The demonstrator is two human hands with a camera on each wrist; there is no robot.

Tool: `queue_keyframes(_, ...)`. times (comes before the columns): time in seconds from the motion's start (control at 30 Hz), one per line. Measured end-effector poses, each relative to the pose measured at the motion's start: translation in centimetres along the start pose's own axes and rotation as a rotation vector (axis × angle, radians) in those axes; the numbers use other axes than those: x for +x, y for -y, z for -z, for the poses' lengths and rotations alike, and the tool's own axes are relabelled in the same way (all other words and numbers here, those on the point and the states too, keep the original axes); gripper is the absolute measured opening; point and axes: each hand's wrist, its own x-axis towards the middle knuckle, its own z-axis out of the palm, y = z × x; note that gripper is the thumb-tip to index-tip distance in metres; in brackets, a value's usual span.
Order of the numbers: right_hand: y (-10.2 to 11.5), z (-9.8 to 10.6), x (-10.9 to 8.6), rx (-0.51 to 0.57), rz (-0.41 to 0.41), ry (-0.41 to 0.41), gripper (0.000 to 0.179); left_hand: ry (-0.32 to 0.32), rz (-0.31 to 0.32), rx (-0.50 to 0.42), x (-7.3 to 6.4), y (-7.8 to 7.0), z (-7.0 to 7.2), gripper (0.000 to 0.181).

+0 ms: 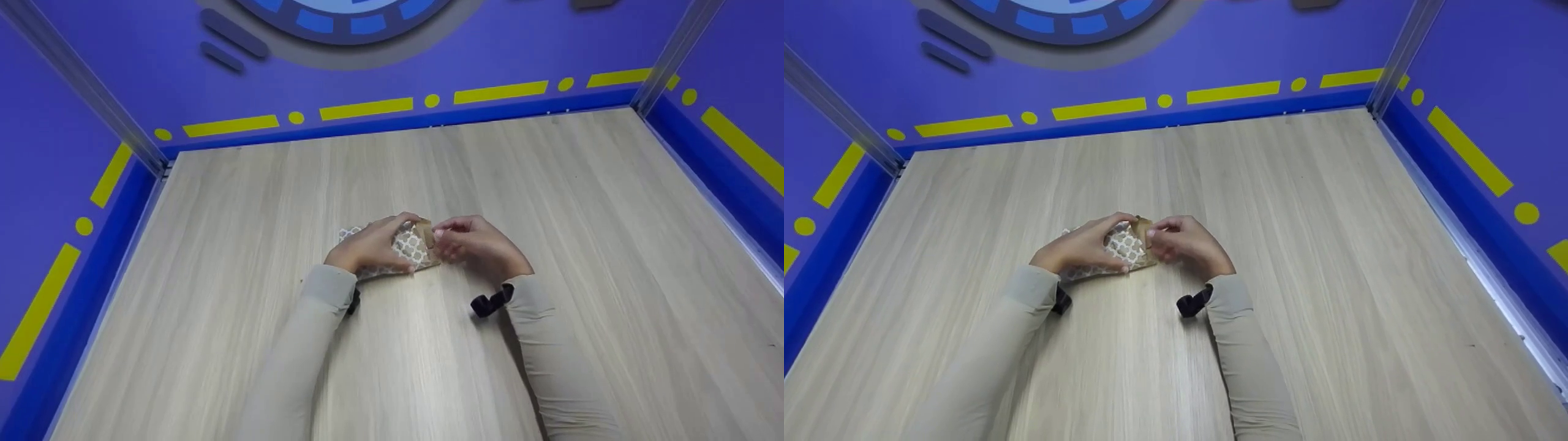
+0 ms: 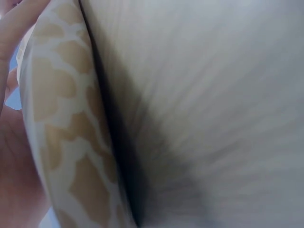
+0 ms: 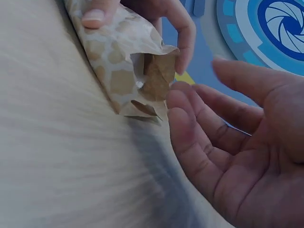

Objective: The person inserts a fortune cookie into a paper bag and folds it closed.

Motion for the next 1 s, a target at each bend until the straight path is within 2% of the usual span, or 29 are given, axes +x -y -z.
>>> queue_keyframes(0.1, 0.1, -0.1, 0.1, -0.129, 0.007, 0.049, 0.037, -0.002, 0.008, -0.013, 0.0, 0.0, 0.0, 0.092)
queue_keyframes(0.2, 0.3, -0.6, 0.1, -0.185, -0.012, 0.077, 0.033, -0.003, 0.012, -0.022, 0.1, 0.0, 0.0, 0.095)
queue_keyframes(0.53, 0.2, -1.8, 0.3, -0.192, -0.047, 0.134, 0.02, 0.001, 0.005, -0.034, 0.0, 0.2, 0.1, 0.101)
queue_keyframes(0.8, 0.3, -1.7, 0.4, -0.192, 0.015, 0.05, 0.018, -0.029, 0.063, -0.004, -0.3, 0.2, 0.4, 0.093)
queue_keyframes(0.93, 0.4, -1.5, 0.2, -0.197, 0.053, -0.013, 0.02, -0.056, 0.056, 0.021, -0.5, 0.2, 0.8, 0.081)
queue_keyframes(1.0, 0.6, -1.3, 0.1, -0.184, 0.073, -0.047, 0.021, -0.082, 0.041, 0.006, -0.4, 0.3, 0.9, 0.071)
